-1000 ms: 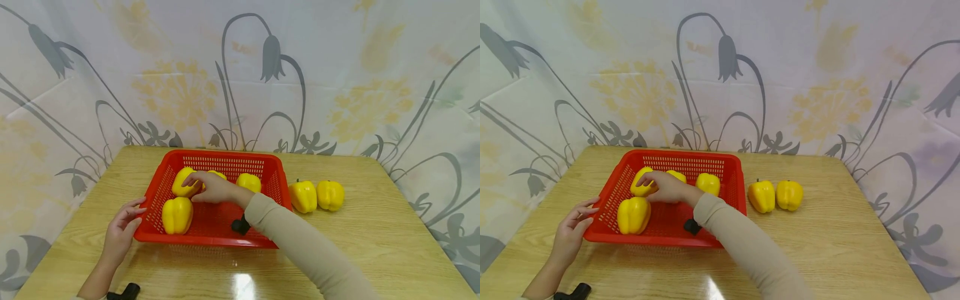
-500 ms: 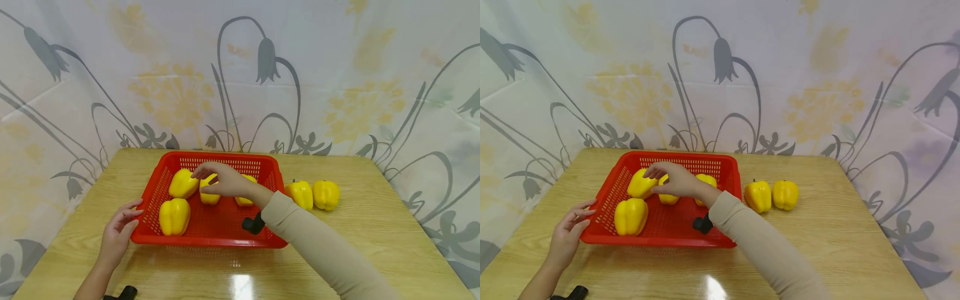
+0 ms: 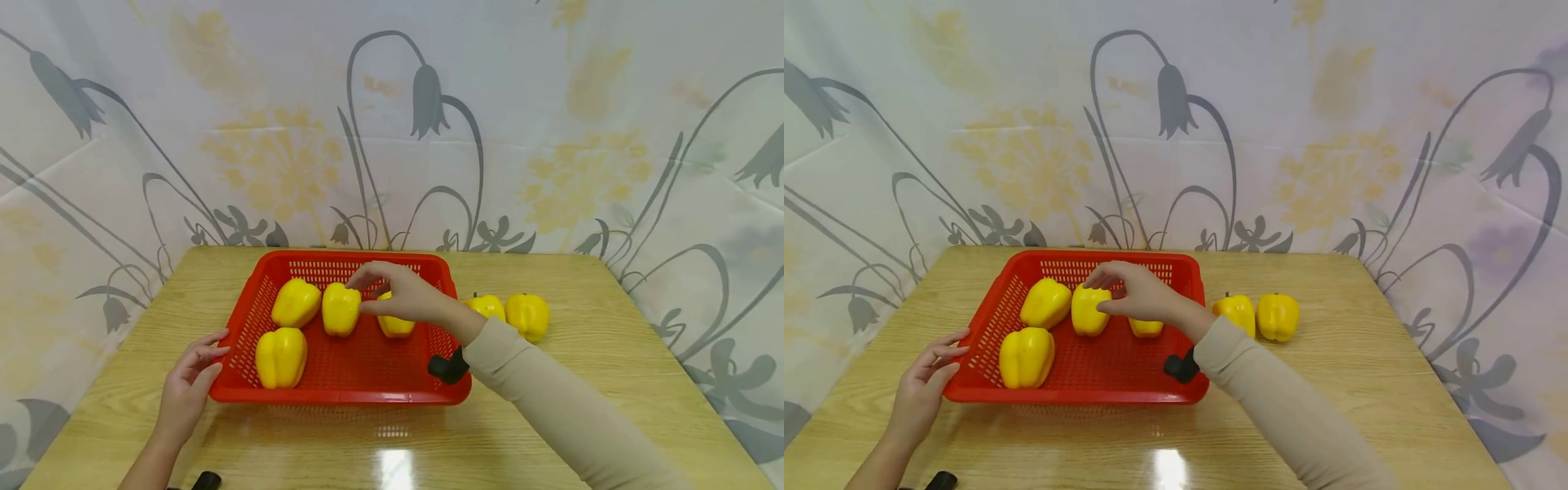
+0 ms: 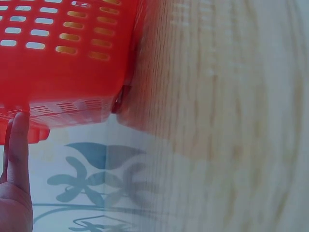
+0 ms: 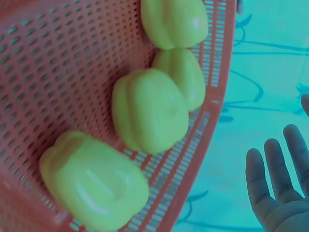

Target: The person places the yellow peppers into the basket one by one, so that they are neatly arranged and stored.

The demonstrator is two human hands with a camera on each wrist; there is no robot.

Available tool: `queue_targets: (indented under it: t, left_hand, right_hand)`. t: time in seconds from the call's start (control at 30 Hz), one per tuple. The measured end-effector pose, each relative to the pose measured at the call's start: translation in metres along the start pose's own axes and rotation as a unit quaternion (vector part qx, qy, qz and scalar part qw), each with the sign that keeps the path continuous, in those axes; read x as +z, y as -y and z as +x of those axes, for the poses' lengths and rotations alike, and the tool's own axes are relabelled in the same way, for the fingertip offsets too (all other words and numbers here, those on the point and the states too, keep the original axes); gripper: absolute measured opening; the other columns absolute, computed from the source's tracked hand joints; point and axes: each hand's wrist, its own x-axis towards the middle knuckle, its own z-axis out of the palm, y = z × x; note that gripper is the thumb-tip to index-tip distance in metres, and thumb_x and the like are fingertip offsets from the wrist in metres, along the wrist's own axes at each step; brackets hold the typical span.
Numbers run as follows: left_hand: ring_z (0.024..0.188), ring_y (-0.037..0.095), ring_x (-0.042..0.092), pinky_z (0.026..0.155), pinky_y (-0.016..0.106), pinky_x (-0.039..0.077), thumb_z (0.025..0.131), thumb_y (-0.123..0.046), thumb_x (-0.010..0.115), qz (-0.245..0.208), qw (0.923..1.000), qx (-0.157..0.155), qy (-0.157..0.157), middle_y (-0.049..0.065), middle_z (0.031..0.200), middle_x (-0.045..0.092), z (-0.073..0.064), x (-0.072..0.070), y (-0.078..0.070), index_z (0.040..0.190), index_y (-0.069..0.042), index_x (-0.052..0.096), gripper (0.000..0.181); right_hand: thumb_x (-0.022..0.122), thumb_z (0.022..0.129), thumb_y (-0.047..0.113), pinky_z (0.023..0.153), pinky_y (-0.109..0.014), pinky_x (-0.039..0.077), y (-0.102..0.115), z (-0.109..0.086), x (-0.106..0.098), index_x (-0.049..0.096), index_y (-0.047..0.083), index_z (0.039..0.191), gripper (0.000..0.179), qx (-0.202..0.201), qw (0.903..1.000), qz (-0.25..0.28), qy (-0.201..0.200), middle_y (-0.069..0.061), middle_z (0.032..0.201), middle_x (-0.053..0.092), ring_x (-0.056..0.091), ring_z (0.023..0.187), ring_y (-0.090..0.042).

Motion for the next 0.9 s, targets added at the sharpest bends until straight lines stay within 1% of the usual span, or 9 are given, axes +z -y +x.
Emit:
queue_targets:
  t: [0.17, 0.37, 0.6, 0.67, 0.77, 0.9]
  left_hand:
    - [0.113, 0.006, 0.046, 0.088, 0.012, 0.037, 0.090, 0.012, 0.042, -0.004, 1.0000, 0.000, -0.004, -0.008, 0.120, 0.054, 0.000, 0.000, 0.000, 0.100, 0.015, 0.055, 0.016]
    - [0.113, 0.008, 0.047, 0.088, 0.013, 0.037, 0.089, 0.014, 0.042, -0.028, 0.9995, 0.013, 0.001, -0.006, 0.120, 0.054, 0.000, 0.002, -0.001, 0.099, 0.015, 0.055, 0.017]
    - [0.114, 0.007, 0.046, 0.089, 0.013, 0.036, 0.089, 0.013, 0.042, -0.019, 0.9998, 0.008, -0.003, -0.007, 0.120, 0.055, 0.000, 0.001, 0.001, 0.099, 0.015, 0.055, 0.016]
    - [0.114, 0.007, 0.046, 0.089, 0.014, 0.036, 0.089, 0.013, 0.042, -0.019, 0.9998, 0.008, -0.002, -0.007, 0.120, 0.055, 0.000, 0.002, 0.001, 0.099, 0.015, 0.055, 0.016]
    - [0.114, 0.007, 0.046, 0.089, 0.013, 0.036, 0.090, 0.012, 0.042, -0.016, 0.9999, 0.003, -0.001, -0.007, 0.120, 0.054, 0.000, 0.001, 0.001, 0.099, 0.015, 0.055, 0.016]
    - [0.114, 0.007, 0.045, 0.089, 0.013, 0.036, 0.090, 0.011, 0.042, -0.019, 0.9998, 0.001, -0.001, -0.007, 0.120, 0.054, 0.000, 0.001, 0.000, 0.099, 0.014, 0.055, 0.017]
  right_hand:
    - [0.069, 0.083, 0.007, 0.087, -0.039, 0.047, -0.005, -0.011, -0.010, 0.060, 0.007, 0.109, 0.028, -0.008, 0.9998, -0.001, -0.016, -0.001, 0.108, 0.060, 0.055, 0.100, -0.014]
    - [0.069, 0.083, 0.004, 0.083, -0.032, 0.049, -0.017, -0.026, -0.018, 0.061, 0.007, 0.107, 0.026, -0.006, 0.9993, -0.006, -0.035, -0.003, 0.106, 0.060, 0.055, 0.098, -0.018]
    - [0.067, 0.084, 0.005, 0.086, -0.034, 0.048, -0.022, -0.043, -0.025, 0.060, 0.005, 0.109, 0.026, 0.013, 0.9989, -0.008, -0.045, -0.005, 0.108, 0.060, 0.054, 0.104, -0.032]
    - [0.067, 0.084, 0.005, 0.086, -0.036, 0.047, -0.023, -0.048, -0.027, 0.059, 0.005, 0.109, 0.026, 0.022, 0.9984, -0.010, -0.052, -0.006, 0.109, 0.059, 0.053, 0.104, -0.032]
    - [0.066, 0.084, 0.004, 0.087, -0.041, 0.046, -0.028, -0.054, -0.030, 0.060, 0.006, 0.108, 0.025, 0.032, 0.9975, -0.008, -0.063, -0.010, 0.110, 0.059, 0.054, 0.103, -0.028]
    - [0.066, 0.084, 0.003, 0.088, -0.045, 0.045, -0.035, -0.061, -0.033, 0.060, 0.006, 0.108, 0.024, 0.036, 0.9964, -0.005, -0.077, -0.009, 0.109, 0.059, 0.054, 0.102, -0.023]
